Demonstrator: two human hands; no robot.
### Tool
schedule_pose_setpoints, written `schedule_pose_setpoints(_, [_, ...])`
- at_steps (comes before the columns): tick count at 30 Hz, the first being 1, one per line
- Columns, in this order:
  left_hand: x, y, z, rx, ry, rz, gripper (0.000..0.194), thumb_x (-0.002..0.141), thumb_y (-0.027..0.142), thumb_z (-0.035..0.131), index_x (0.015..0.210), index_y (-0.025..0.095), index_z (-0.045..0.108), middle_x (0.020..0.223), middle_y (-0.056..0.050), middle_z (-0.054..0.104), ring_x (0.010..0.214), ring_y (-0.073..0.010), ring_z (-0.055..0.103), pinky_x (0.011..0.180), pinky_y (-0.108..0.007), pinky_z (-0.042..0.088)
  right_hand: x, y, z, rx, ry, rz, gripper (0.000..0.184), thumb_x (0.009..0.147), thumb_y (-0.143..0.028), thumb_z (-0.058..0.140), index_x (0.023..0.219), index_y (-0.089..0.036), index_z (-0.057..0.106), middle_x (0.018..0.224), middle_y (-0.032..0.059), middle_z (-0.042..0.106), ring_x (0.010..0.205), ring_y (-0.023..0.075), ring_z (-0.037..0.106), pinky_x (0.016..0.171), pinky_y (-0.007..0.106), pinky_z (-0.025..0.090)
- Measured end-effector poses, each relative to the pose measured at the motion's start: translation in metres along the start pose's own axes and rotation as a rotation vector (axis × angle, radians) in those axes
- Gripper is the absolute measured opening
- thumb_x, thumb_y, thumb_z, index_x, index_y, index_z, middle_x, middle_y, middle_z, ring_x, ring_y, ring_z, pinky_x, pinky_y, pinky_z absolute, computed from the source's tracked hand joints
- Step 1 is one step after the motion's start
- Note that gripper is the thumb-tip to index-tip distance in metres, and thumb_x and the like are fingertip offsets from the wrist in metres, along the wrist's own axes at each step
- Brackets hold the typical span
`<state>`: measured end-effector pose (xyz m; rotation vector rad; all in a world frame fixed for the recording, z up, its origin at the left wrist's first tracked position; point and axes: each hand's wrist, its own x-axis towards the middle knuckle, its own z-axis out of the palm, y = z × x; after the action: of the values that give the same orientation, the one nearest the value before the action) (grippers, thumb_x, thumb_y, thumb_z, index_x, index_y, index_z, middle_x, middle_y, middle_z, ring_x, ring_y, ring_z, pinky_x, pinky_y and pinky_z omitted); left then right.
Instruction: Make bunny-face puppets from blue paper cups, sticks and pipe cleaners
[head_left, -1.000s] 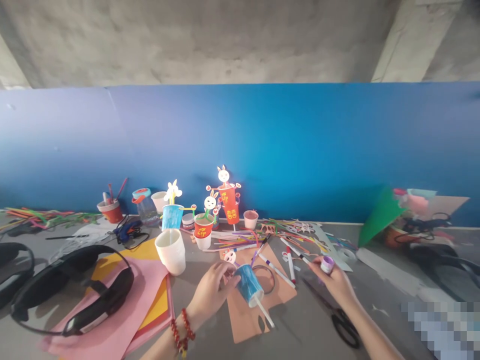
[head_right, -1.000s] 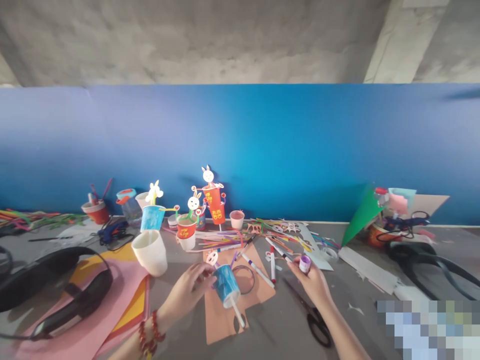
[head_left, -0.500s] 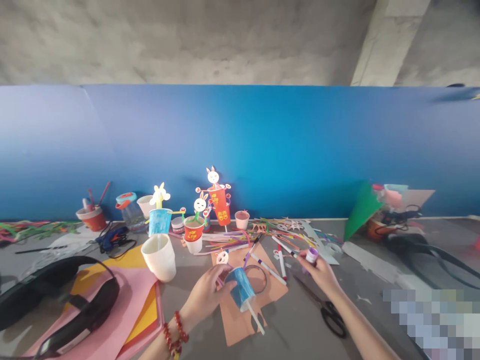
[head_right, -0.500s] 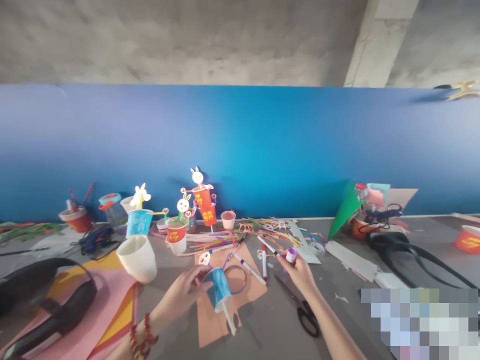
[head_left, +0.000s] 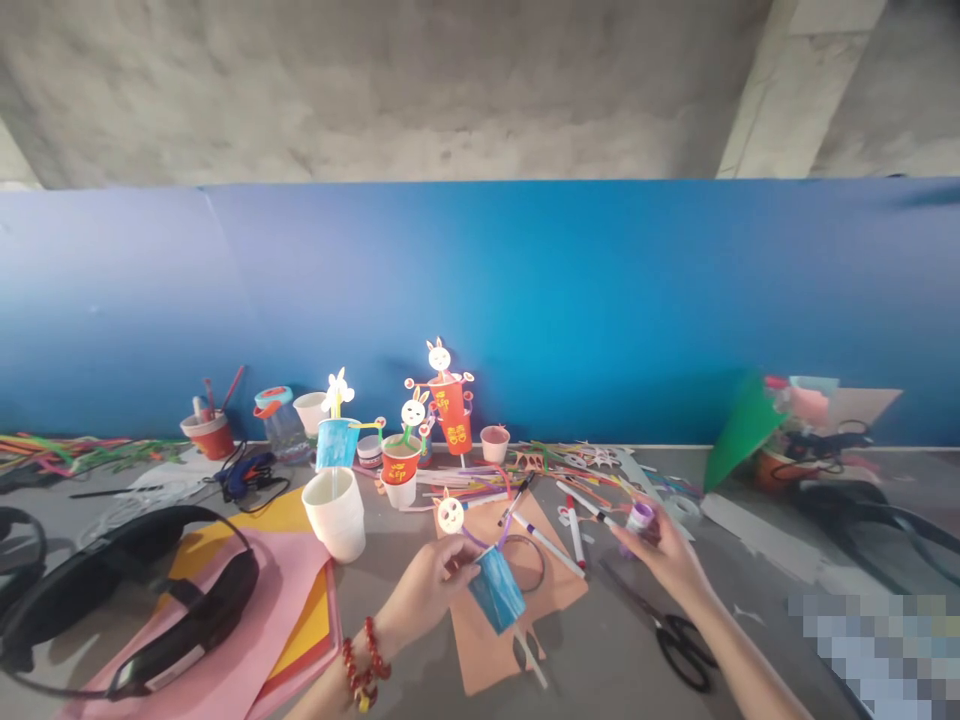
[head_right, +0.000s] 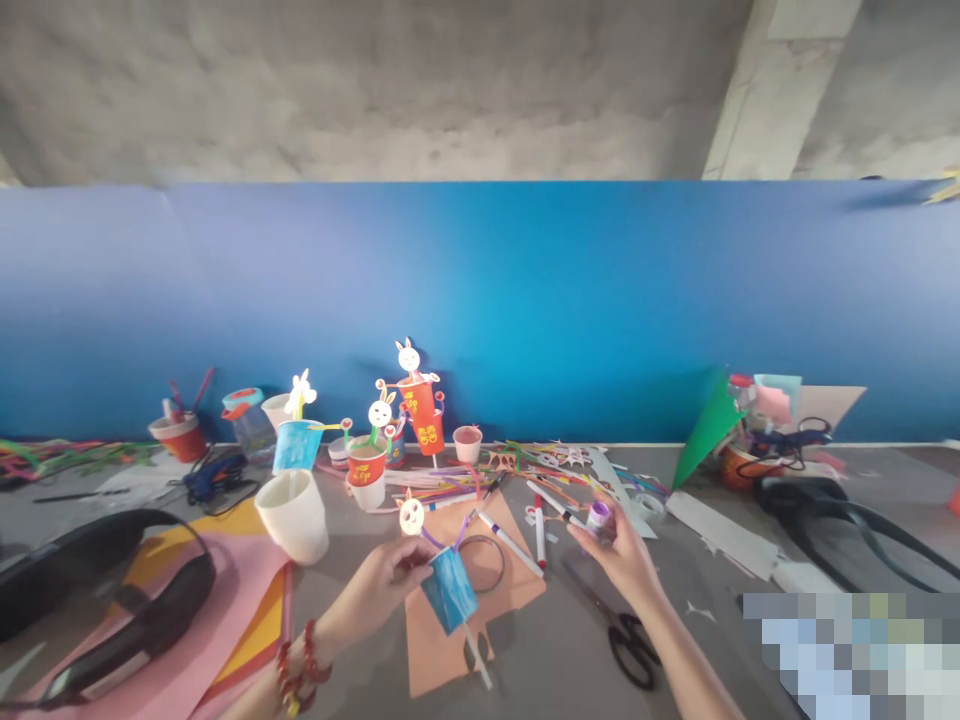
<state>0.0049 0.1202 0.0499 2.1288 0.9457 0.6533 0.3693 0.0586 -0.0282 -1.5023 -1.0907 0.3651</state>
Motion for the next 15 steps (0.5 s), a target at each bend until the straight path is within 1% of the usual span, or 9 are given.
schedule_pose_setpoints(3, [-0.002, 0.011, -0.012, 0.042, 0.045, 0.076, 0.014, 0.090, 0.019, 0.054, 0.090, 0.022, 0.068, 0.090, -0.002, 0.073, 0.082, -0.0175, 0.065, 0.073, -0.025, 0.048, -0.012, -0.015, -0.011, -0.088, 0.211, -0.143, 0.065, 0.079, -0.057, 0.063, 0.131, -0.021, 0.051, 0.130, 0.0149, 0.060, 0.103, 0.0311, 0.065, 0.087, 0.045, 0.054])
schedule_pose_setpoints(5, [-0.002, 0.019, -0.021, 0.118, 0.103, 0.163, 0.016, 0.092, 0.020, 0.052, 0.090, 0.023, 0.068, 0.092, -0.003, 0.073, 0.087, -0.0191, 0.065, 0.078, -0.028, 0.049, -0.024, -0.029, -0.010, -0.196, 0.331, -0.249, 0.051, 0.086, -0.050, 0.060, 0.127, -0.021, 0.054, 0.124, 0.0146, 0.062, 0.103, 0.0307, 0.064, 0.093, 0.046, 0.050])
schedule_pose_setpoints(6, [-0.002, 0.023, -0.026, 0.158, 0.133, 0.205, 0.017, 0.093, 0.021, 0.051, 0.090, 0.023, 0.068, 0.093, -0.003, 0.073, 0.090, -0.0201, 0.065, 0.081, -0.030, 0.049, -0.030, -0.037, -0.005, -0.249, 0.336, -0.295, 0.039, 0.088, -0.045, 0.059, 0.119, -0.021, 0.059, 0.114, 0.0134, 0.066, 0.096, 0.0291, 0.065, 0.091, 0.044, 0.050])
schedule_pose_setpoints(7, [-0.002, 0.026, -0.030, 0.188, 0.159, 0.234, 0.018, 0.094, 0.022, 0.050, 0.091, 0.024, 0.068, 0.094, -0.004, 0.073, 0.092, -0.0209, 0.065, 0.084, -0.032, 0.049, -0.036, -0.046, 0.002, -0.274, 0.256, -0.346, 0.027, 0.090, -0.040, 0.057, 0.109, -0.022, 0.062, 0.105, 0.0120, 0.068, 0.091, 0.0276, 0.066, 0.088, 0.041, 0.051])
schedule_pose_setpoints(8, [-0.001, 0.028, -0.034, 0.208, 0.172, 0.252, 0.019, 0.094, 0.022, 0.050, 0.091, 0.024, 0.069, 0.095, -0.004, 0.073, 0.094, -0.0214, 0.065, 0.086, -0.033, 0.049, -0.042, -0.054, 0.011, -0.280, 0.106, -0.390, 0.018, 0.092, -0.036, 0.055, 0.099, -0.023, 0.065, 0.099, 0.0103, 0.069, 0.088, 0.0263, 0.066, 0.084, 0.038, 0.052])
schedule_pose_setpoints(10, [0.001, 0.030, -0.041, 0.226, 0.164, 0.248, 0.020, 0.093, 0.021, 0.049, 0.091, 0.024, 0.069, 0.093, -0.004, 0.073, 0.092, -0.0214, 0.065, 0.084, -0.032, 0.050, -0.053, -0.068, 0.033, -0.273, -0.253, -0.448, 0.013, 0.091, -0.028, 0.054, 0.093, -0.025, 0.066, 0.101, 0.0083, 0.070, 0.092, 0.0251, 0.067, 0.081, 0.034, 0.053])
schedule_pose_setpoints(11, [0.001, 0.029, -0.044, 0.236, 0.147, 0.231, 0.020, 0.091, 0.019, 0.049, 0.089, 0.024, 0.069, 0.091, -0.004, 0.072, 0.090, -0.0209, 0.066, 0.081, -0.031, 0.051, -0.058, -0.074, 0.045, -0.274, -0.381, -0.441, 0.014, 0.090, -0.024, 0.053, 0.095, -0.025, 0.066, 0.103, 0.0072, 0.070, 0.091, 0.0237, 0.067, 0.078, 0.032, 0.053])
schedule_pose_setpoints(13, [0.000, 0.022, -0.049, 0.289, 0.131, 0.183, 0.020, 0.088, 0.015, 0.050, 0.082, 0.023, 0.067, 0.086, -0.002, 0.071, 0.085, -0.0198, 0.066, 0.076, -0.029, 0.051, -0.065, -0.081, 0.066, -0.300, -0.538, -0.419, 0.021, 0.084, -0.014, 0.054, 0.100, -0.025, 0.063, 0.104, 0.0055, 0.069, 0.089, 0.0217, 0.067, 0.076, 0.030, 0.053])
schedule_pose_setpoints(15, [-0.003, 0.013, -0.052, 0.363, 0.159, 0.138, 0.020, 0.084, 0.012, 0.051, 0.076, 0.022, 0.065, 0.082, -0.002, 0.070, 0.082, -0.0197, 0.066, 0.075, -0.028, 0.050, -0.070, -0.084, 0.081, -0.361, -0.587, -0.422, 0.024, 0.078, -0.007, 0.054, 0.094, -0.023, 0.062, 0.103, 0.0047, 0.067, 0.093, 0.0222, 0.066, 0.078, 0.030, 0.052])
